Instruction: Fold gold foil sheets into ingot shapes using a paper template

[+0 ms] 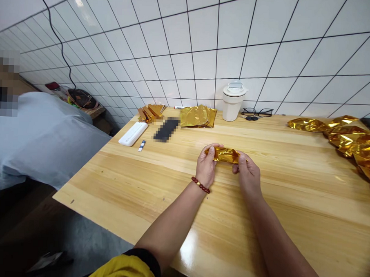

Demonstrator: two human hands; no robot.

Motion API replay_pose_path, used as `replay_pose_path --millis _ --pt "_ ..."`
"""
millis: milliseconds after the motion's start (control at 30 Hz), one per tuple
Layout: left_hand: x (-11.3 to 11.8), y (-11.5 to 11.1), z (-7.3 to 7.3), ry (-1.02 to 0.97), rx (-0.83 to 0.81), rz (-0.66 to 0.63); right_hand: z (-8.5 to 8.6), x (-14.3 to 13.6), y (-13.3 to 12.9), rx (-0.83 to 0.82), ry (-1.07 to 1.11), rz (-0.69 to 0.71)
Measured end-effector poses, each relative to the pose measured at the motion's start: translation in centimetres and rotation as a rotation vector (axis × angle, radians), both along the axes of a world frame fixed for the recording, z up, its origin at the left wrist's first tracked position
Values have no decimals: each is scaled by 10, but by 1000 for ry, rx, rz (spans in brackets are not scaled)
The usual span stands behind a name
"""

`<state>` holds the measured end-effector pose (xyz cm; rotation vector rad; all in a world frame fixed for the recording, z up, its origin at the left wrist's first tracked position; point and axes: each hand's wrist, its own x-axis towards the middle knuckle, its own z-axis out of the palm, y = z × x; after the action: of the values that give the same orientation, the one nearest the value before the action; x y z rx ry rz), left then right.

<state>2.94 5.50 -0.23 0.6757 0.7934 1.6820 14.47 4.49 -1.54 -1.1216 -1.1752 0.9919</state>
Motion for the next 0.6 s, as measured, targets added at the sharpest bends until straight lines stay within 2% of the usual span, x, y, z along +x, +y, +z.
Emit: replay_pose_path --millis 100,433,600 --pt "-1 -1 0 8 -10 1 0 0 -1 7 -52 16" --pt "-2 0 -3 17 11 21 2 0 -4 55 -26 -26" --pt "2 -1 -7 186 72 -9 -4 -1 0 38 30 -10"
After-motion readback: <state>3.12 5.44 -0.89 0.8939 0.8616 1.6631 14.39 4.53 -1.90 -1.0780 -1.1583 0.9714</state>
